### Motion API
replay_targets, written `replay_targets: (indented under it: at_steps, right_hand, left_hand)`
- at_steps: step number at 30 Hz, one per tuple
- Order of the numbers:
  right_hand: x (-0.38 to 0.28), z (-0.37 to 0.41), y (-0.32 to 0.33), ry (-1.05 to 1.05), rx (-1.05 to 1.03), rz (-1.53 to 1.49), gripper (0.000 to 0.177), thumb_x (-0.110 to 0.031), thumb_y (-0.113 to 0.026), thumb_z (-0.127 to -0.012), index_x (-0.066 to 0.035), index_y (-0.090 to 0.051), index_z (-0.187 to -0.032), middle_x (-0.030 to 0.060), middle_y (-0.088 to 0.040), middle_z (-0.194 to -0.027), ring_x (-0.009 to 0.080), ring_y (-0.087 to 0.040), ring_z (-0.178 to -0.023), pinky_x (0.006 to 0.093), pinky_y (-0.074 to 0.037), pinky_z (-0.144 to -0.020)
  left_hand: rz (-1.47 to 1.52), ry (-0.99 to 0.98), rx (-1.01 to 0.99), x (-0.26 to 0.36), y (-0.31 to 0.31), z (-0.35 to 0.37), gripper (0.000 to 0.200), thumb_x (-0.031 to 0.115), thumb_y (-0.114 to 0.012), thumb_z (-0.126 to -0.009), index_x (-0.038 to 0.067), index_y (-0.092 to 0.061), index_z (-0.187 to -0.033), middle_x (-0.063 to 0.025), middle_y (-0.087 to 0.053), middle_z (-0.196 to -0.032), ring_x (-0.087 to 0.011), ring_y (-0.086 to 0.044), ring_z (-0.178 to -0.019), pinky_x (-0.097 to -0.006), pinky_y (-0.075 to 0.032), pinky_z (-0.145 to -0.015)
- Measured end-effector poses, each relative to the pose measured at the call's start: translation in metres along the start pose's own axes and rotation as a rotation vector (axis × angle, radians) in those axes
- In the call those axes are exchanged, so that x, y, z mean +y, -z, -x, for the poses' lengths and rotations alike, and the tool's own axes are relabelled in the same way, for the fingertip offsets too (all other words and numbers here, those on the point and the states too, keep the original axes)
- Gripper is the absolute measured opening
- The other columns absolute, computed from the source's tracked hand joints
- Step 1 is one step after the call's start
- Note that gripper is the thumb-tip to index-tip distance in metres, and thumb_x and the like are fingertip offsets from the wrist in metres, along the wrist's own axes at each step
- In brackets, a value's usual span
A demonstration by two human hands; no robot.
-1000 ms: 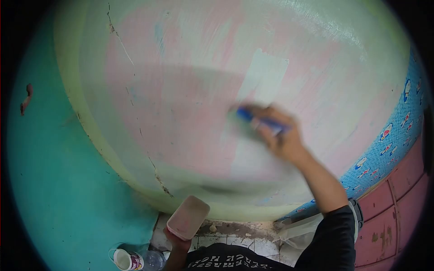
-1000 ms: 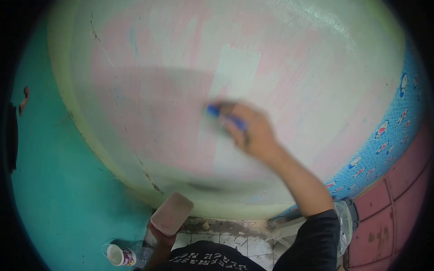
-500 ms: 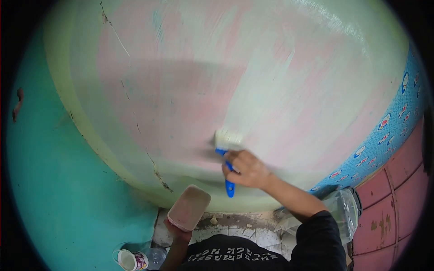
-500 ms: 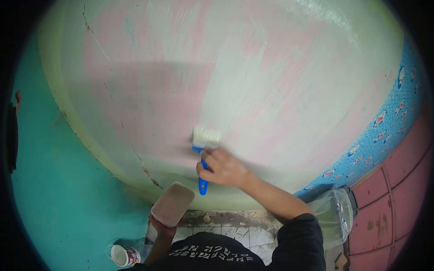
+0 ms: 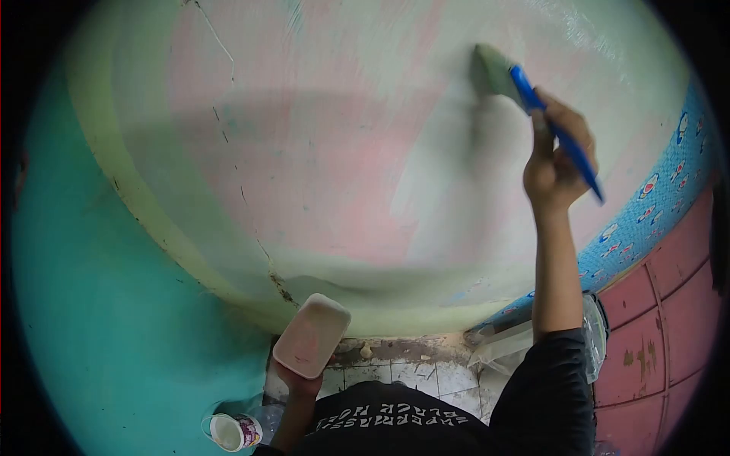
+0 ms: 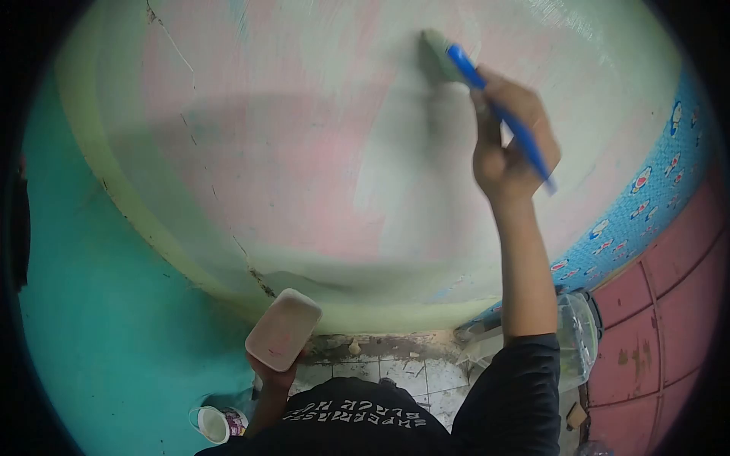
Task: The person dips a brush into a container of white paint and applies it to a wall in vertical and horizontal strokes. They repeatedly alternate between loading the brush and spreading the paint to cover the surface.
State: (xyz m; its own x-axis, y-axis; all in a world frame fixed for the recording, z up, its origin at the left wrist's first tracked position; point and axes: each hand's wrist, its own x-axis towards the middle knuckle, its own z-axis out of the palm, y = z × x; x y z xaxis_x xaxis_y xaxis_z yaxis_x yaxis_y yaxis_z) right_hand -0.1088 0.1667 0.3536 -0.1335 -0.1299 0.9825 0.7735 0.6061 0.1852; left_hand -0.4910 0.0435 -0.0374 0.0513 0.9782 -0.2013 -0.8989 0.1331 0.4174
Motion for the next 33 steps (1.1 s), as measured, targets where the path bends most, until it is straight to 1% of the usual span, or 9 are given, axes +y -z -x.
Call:
replay_targets:
  at_steps: [3, 5, 8, 11, 16, 20, 24, 29, 33]
  right_hand:
    - [-0.034, 0.083, 0.002, 0.069, -0.37, 0.343, 0.02, 0.002, -0.079, -0.083, -0.002, -0.071, -0.101, 0.0195, -0.074, -0.11, 0.0302, -0.074, -0.092, 0.0379, -0.061, -0.079]
    - [-0.061, 0.179, -0.012, -0.155, -0.416, 0.065, 0.025, -0.001, -0.081, -0.075, -0.008, -0.072, -0.097, 0.0194, -0.074, -0.108, 0.0326, -0.074, -0.095, 0.0395, -0.062, -0.081]
    - [-0.115, 0.279, -0.008, 0.052, -0.746, -0.131, 0.026, -0.007, -0.074, -0.073, -0.008, -0.068, -0.098, 0.0157, -0.071, -0.116, 0.0338, -0.071, -0.105, 0.0417, -0.061, -0.09]
    - [-0.13, 0.331, 0.002, -0.204, -0.989, -0.243, 0.028, -0.006, -0.073, -0.073, -0.009, -0.068, -0.1, 0.0136, -0.071, -0.116, 0.0325, -0.07, -0.108, 0.0411, -0.06, -0.094]
    - [-0.079, 0.224, 0.002, -0.24, -0.781, -0.265, 0.035, 0.002, -0.071, -0.077, -0.007, -0.071, -0.11, 0.0166, -0.073, -0.118, 0.0351, -0.071, -0.113, 0.0437, -0.059, -0.094]
    - [-0.062, 0.12, 0.003, -0.073, -0.344, 0.002, 0.029, 0.008, -0.077, -0.074, -0.006, -0.074, -0.1, 0.0184, -0.075, -0.111, 0.0334, -0.075, -0.097, 0.0368, -0.062, -0.078]
    - [-0.075, 0.136, -0.011, -0.067, -0.121, 0.091, 0.028, 0.008, -0.08, -0.074, -0.006, -0.075, -0.098, 0.0196, -0.074, -0.109, 0.0349, -0.075, -0.095, 0.0385, -0.062, -0.079]
    - [-0.11, 0.291, -0.006, -0.027, -0.612, 0.006, 0.024, -0.005, -0.074, -0.078, -0.005, -0.073, -0.103, 0.0197, -0.071, -0.121, 0.039, -0.07, -0.111, 0.046, -0.06, -0.093]
    - [-0.149, 0.36, 0.01, -0.329, -1.165, -0.209, 0.032, -0.004, -0.071, -0.077, -0.008, -0.069, -0.109, 0.0146, -0.069, -0.122, 0.0365, -0.067, -0.117, 0.042, -0.06, -0.093]
  left_hand:
    - [0.049, 0.009, -0.044, 0.007, 0.011, 0.002, 0.077, 0.07, -0.045, -0.094, 0.014, -0.051, -0.148, -0.0131, -0.059, -0.139, -0.043, -0.064, -0.119, -0.0638, -0.063, -0.08]
    - [0.047, 0.045, -0.062, 0.013, 0.02, 0.003, 0.078, 0.071, -0.045, -0.094, 0.015, -0.051, -0.148, -0.0132, -0.058, -0.141, -0.0435, -0.062, -0.122, -0.065, -0.062, -0.082]
    - [0.082, 0.1, -0.058, 0.022, 0.038, 0.005, 0.079, 0.072, -0.045, -0.094, 0.016, -0.05, -0.149, -0.0135, -0.055, -0.144, -0.045, -0.06, -0.124, -0.0678, -0.06, -0.084]
    - [0.107, 0.124, -0.052, 0.031, 0.048, 0.011, 0.079, 0.071, -0.045, -0.094, 0.016, -0.049, -0.15, -0.014, -0.054, -0.146, -0.0469, -0.058, -0.126, -0.071, -0.058, -0.086]
    - [0.162, 0.131, -0.082, 0.036, 0.063, 0.009, 0.079, 0.071, -0.045, -0.094, 0.017, -0.047, -0.152, -0.0152, -0.051, -0.149, -0.049, -0.055, -0.13, -0.0745, -0.055, -0.091]
    - [0.144, 0.133, -0.104, 0.036, 0.059, 0.008, 0.08, 0.071, -0.046, -0.094, 0.017, -0.046, -0.153, -0.0161, -0.049, -0.152, -0.0494, -0.053, -0.133, -0.0752, -0.053, -0.094]
    - [0.114, 0.145, -0.083, 0.035, 0.065, 0.007, 0.08, 0.07, -0.046, -0.094, 0.017, -0.046, -0.153, -0.0164, -0.049, -0.152, -0.0494, -0.052, -0.133, -0.0751, -0.053, -0.093]
    - [0.12, 0.136, -0.117, 0.044, 0.057, 0.014, 0.078, 0.068, -0.045, -0.095, 0.016, -0.046, -0.153, -0.0162, -0.048, -0.152, -0.0502, -0.052, -0.133, -0.0753, -0.053, -0.094]
    - [0.125, 0.11, -0.132, 0.049, 0.057, 0.017, 0.077, 0.067, -0.045, -0.096, 0.016, -0.046, -0.153, -0.0164, -0.049, -0.151, -0.0509, -0.053, -0.132, -0.0753, -0.053, -0.094]
